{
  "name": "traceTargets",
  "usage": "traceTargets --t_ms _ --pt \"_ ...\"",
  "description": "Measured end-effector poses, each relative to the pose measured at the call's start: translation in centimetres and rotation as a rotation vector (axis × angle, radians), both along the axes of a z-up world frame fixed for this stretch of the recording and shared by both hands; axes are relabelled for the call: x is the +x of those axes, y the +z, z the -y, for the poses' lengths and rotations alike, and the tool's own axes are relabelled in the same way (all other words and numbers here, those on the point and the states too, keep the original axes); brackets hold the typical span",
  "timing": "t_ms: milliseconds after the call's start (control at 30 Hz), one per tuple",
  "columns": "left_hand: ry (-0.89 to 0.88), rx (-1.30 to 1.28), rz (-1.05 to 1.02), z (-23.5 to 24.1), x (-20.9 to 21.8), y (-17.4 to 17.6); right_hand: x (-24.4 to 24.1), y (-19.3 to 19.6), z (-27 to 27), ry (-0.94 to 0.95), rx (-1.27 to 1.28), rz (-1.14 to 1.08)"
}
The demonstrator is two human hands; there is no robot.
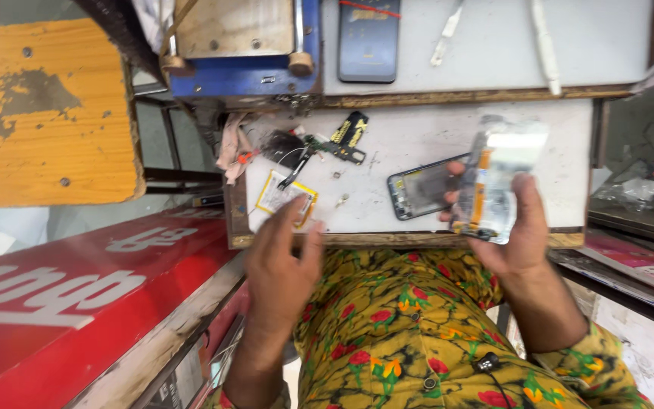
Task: The person disassembles a smartphone, removes the battery and internal components, and manipulates small parts on the workbench. The person then reassembles the phone by placing the battery back and closing the device.
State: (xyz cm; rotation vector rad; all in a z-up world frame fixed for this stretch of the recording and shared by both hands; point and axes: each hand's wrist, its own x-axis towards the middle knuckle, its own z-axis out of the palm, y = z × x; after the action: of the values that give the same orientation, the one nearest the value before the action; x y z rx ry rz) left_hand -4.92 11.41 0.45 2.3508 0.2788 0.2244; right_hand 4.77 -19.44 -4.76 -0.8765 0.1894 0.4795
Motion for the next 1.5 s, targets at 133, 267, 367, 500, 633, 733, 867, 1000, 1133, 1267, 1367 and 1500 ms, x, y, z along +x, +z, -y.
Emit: traceTargets --t_ms 133,267,367,500,633,733,867,1000,1133,1267,1367,1500 --pt "0.021 0.27 -0.039 -3.6 0.0 -1.7 -0.1 -0.1 1.5 0.015 -0.036 -0.007" --pt "-0.012 0.353 -0.052 -3.1 0.7 -3.0 -0.1 -0.9 2.0 0.038 -0.065 0.021" --pt "0.021 0.393 -0.222 -2.4 1.4 -3.2 -0.1 -1.4 2.2 0.063 -0.069 0.016" --pt "0.086 0.148 -0.279 -3.1 2.0 -3.6 -0.1 -0.9 2.7 0.068 -0.163 0.016" --pt "0.019 -0.039 -0.082 -5.1 1.5 -3.2 0.6 1.0 3.7 0.013 -0.428 0.117" --pt "0.224 -0.449 -0.223 -5.4 0.5 -2.3 1.4 2.7 4.9 -0.021 -0.904 0.42" --pt "0.302 -0.888 -0.139 -4.7 -0.2 -1.0 3.0 3.4 5.4 0.105 -1.733 0.787" --pt "0.228 -1.097 -0.069 -1.5 0.8 -1.1 3.4 3.5 3.6 0.207 -2.049 0.926" --pt "0.21 -1.172 -0.138 2.8 2.4 -2.4 0.9 4.6 1.1 0.031 -1.635 1.092" --pt "0.077 -1.299 -0.067 7.3 3.2 -3.9 -2.5 2.6 -2.4 0.456 -0.905 0.437" --pt "0.001 -1.367 -0.084 8.8 3.3 -4.4 -2.5 0.8 -3.2 0.333 -0.806 0.292" --pt "-0.098 -1.063 -0.22 7.6 3.0 -4.5 -1.4 0.1 -1.5 0.239 -0.646 0.234"
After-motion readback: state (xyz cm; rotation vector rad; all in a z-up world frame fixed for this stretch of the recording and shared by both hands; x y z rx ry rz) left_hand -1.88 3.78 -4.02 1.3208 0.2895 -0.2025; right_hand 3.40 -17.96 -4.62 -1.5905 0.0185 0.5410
